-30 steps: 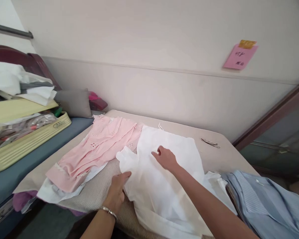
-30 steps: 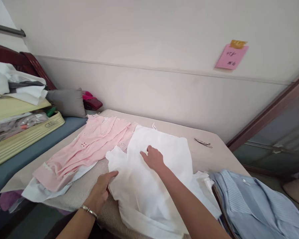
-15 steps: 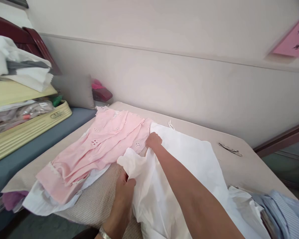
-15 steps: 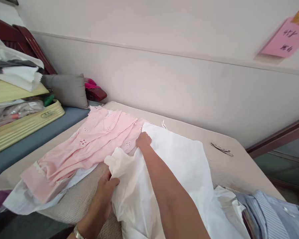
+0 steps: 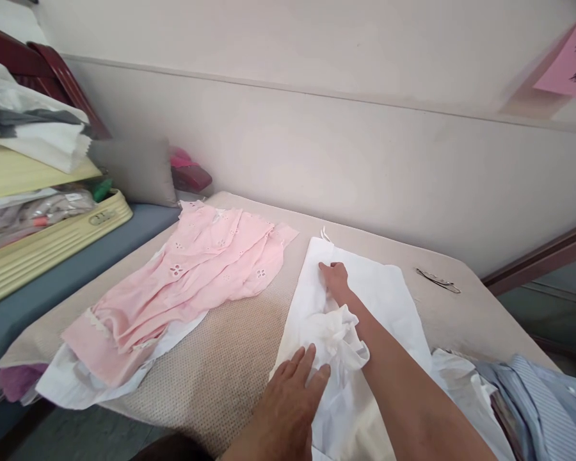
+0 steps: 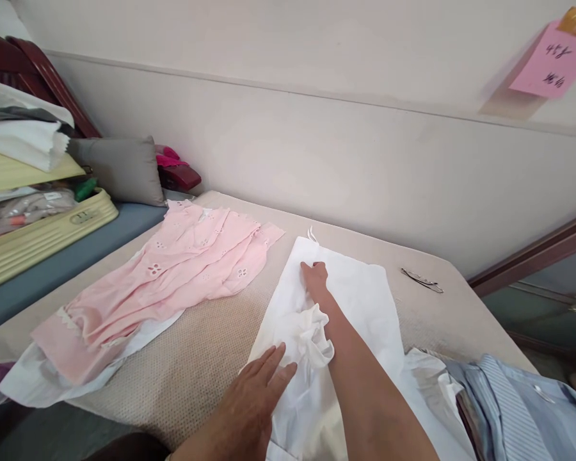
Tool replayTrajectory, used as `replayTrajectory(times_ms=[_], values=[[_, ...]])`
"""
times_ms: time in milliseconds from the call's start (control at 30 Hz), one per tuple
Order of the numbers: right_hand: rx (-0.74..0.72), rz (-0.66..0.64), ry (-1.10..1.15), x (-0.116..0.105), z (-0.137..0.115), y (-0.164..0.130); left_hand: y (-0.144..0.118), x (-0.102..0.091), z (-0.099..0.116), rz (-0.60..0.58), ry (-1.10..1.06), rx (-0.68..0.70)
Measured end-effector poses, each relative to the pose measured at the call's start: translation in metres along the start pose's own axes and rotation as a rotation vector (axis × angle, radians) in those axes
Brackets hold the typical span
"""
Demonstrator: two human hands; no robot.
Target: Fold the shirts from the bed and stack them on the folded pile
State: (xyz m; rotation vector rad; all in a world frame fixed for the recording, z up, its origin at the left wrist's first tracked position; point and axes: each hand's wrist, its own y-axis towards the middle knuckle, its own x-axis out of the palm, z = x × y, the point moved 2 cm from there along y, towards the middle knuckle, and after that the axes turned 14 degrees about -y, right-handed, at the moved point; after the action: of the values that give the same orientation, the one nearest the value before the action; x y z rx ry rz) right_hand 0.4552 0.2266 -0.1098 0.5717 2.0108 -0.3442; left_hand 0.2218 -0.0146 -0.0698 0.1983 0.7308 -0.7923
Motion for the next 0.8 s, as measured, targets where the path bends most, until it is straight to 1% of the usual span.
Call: replayTrajectory(times_ms=[67, 133, 200, 267, 333, 400, 467, 500, 567, 600, 667, 733, 800], values=[[0.005, -0.004, -0.060, -0.001, -0.006, 0.011, 0.002, 0.002, -0.003, -0.040, 0.021, -0.060], [-0.008, 0.001, -0.142, -0.003, -0.014, 0.021, 0.003, 0.004, -0.006, -0.087, 0.034, -0.087], [-0.066, 0.023, -0.223, -0.003, -0.021, 0.027, 0.004, 0.009, -0.010, -0.111, 0.036, -0.098], [-0.176, 0.029, -0.287, 0.003, -0.027, 0.029, 0.005, 0.014, -0.014, -0.114, 0.028, -0.110], [-0.321, -0.015, -0.334, 0.016, -0.032, 0.029, 0.003, 0.020, -0.017, -0.120, 0.019, -0.119], [-0.427, -0.091, -0.378, 0.031, -0.036, 0.029, -0.001, 0.021, -0.017, -0.142, 0.015, -0.119], [-0.459, -0.177, -0.388, 0.040, -0.038, 0.031, -0.005, 0.018, -0.014, -0.151, 0.014, -0.109], [-0.455, -0.219, -0.374, 0.041, -0.038, 0.033, -0.007, 0.015, -0.013, -0.146, 0.012, -0.102], [-0.455, -0.297, -0.321, 0.030, -0.036, 0.034, -0.011, 0.008, -0.010, -0.119, 0.003, -0.084], [-0.462, -0.324, -0.289, 0.020, -0.033, 0.031, -0.013, 0.004, -0.009, -0.102, -0.001, -0.075], [-0.483, -0.358, -0.238, -0.009, -0.020, 0.017, -0.016, -0.001, -0.006, -0.073, -0.003, -0.054], [-0.475, -0.341, -0.151, -0.045, 0.002, -0.012, -0.018, -0.005, -0.004, -0.044, 0.011, -0.037], [-0.410, -0.250, -0.053, -0.078, 0.029, -0.053, -0.020, -0.009, -0.001, -0.017, 0.034, -0.028]])
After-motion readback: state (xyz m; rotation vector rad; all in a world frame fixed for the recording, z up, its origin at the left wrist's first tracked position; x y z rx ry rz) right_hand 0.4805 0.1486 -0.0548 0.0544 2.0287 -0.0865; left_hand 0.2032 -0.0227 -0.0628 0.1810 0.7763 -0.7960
